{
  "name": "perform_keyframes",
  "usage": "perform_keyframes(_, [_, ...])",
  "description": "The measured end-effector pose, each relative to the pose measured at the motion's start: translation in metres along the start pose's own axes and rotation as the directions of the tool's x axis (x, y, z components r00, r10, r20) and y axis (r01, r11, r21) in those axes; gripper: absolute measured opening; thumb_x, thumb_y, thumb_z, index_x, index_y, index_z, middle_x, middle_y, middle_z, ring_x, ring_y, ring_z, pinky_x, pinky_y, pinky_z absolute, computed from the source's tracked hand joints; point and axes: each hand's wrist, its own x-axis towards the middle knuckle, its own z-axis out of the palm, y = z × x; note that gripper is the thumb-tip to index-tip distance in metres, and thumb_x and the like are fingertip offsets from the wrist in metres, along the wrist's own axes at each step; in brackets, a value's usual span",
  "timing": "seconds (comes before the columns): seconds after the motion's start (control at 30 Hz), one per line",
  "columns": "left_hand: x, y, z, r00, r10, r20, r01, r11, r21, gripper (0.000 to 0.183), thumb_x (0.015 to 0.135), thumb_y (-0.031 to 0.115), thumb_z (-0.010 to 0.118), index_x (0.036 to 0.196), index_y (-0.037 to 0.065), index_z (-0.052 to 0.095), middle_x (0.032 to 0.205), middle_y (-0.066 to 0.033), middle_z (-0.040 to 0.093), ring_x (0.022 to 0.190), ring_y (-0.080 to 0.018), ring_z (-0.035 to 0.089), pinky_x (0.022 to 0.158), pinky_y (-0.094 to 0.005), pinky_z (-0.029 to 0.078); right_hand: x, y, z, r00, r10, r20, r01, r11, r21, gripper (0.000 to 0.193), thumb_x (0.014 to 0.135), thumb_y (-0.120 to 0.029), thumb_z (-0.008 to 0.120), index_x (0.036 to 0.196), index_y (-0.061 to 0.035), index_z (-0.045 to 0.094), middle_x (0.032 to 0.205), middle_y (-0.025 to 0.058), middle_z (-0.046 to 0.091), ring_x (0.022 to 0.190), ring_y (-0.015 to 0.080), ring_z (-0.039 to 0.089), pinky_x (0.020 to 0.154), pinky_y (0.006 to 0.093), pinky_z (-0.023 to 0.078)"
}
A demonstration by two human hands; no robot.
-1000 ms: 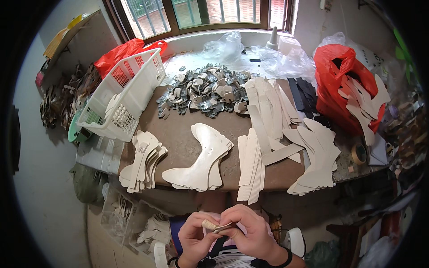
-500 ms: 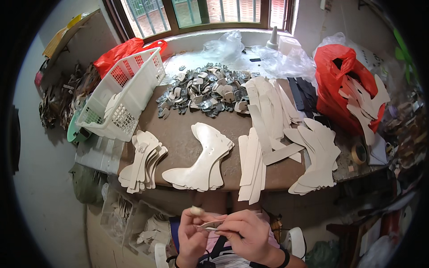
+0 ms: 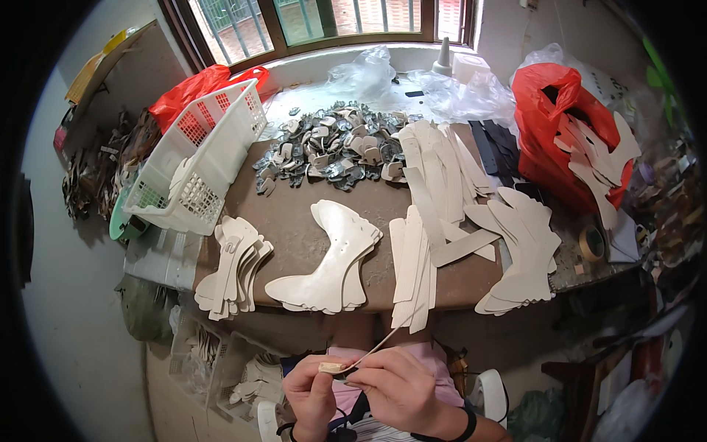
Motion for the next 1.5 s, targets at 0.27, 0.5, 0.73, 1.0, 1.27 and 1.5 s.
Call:
perform_keyframes(0.27, [0.002, 0.004, 0.0, 0.997, 0.046, 0.062, -0.047, 0.999, 0.011, 0.016, 0.084, 0.0, 0.067, 0.1, -0.005, 0.067, 0.096, -0.0154, 0.069, 0.088, -0.0215, 0.066, 0.077, -0.0297, 0.052, 0.005, -0.006, -0.01, 0.982, 0.187, -0.04, -0.187, 0.982, 0.004, 0.019, 0.065, 0.004, 0.076, 0.08, -0.0032, 0.067, 0.079, 0.008, 0.065, 0.068, 0.0225, 0.064, 0.059, 0.0306, 0.052])
perform_keyframes(0.5, [-0.001, -0.001, 0.005, 1.0, 0.007, 0.028, -0.009, 0.998, 0.068, 0.018, 0.081, -0.005, 0.066, 0.099, -0.005, 0.067, 0.097, -0.016, 0.069, 0.084, -0.0199, 0.066, 0.076, -0.0284, 0.052, 0.003, 0.001, -0.015, 0.99, 0.144, 0.003, -0.144, 0.989, 0.023, 0.019, 0.063, 0.002, 0.078, 0.079, -0.0014, 0.069, 0.081, 0.0086, 0.066, 0.071, 0.0218, 0.066, 0.061, 0.0293, 0.053])
perform_keyframes(0.73, [0.0, 0.025, 0.005, 0.997, 0.029, 0.071, -0.042, 0.982, 0.187, 0.01, 0.087, 0.0, 0.063, 0.096, -0.001, 0.061, 0.099, -0.0137, 0.061, 0.092, -0.0222, 0.06, 0.081, -0.0283, 0.047, 0.013, -0.014, -0.008, 0.926, 0.377, 0.006, -0.372, 0.911, 0.181, 0.028, 0.064, 0.003, 0.078, 0.089, -0.0021, 0.068, 0.09, 0.0096, 0.065, 0.075, 0.0219, 0.065, 0.067, 0.0296, 0.053])
perform_keyframes(1.0, [-0.003, 0.01, 0.009, 1.0, 0.025, 0.008, -0.026, 0.987, 0.155, 0.013, 0.083, -0.005, 0.066, 0.095, -0.001, 0.062, 0.095, -0.0119, 0.06, 0.086, -0.0182, 0.058, 0.076, -0.0269, 0.047, 0.001, -0.005, -0.011, 0.991, 0.132, -0.017, -0.13, 0.986, 0.109, 0.019, 0.068, 0.007, 0.07, 0.084, -0.0007, 0.063, 0.082, 0.0125, 0.06, 0.073, 0.0266, 0.061, 0.062, 0.0338, 0.05])
perform_keyframes(1.27, [0.001, 0.011, 0.003, 0.998, 0.007, 0.063, -0.018, 0.984, 0.177, 0.012, 0.085, -0.006, 0.064, 0.095, -0.001, 0.061, 0.095, -0.0121, 0.061, 0.085, -0.0182, 0.059, 0.074, -0.0264, 0.047, 0.002, 0.004, -0.006, 0.958, 0.218, 0.187, -0.265, 0.922, 0.284, 0.021, 0.068, 0.008, 0.073, 0.086, 0.0, 0.063, 0.088, 0.0113, 0.064, 0.078, 0.0239, 0.063, 0.068, 0.0302, 0.05])
perform_keyframes(1.5, [0.004, 0.011, 0.018, 0.965, -0.258, -0.039, 0.254, 0.964, -0.081, 0.017, 0.083, -0.008, 0.064, 0.099, -0.002, 0.062, 0.087, -0.0074, 0.066, 0.077, -0.0097, 0.062, 0.067, -0.0221, 0.051, -0.008, 0.007, -0.007, 0.949, 0.289, 0.129, -0.308, 0.934, 0.181, 0.036, 0.073, 0.009, 0.067, 0.108, 0.0021, 0.066, 0.086, 0.0105, 0.062, 0.073, 0.0141, 0.058, 0.065, 0.0245, 0.047])
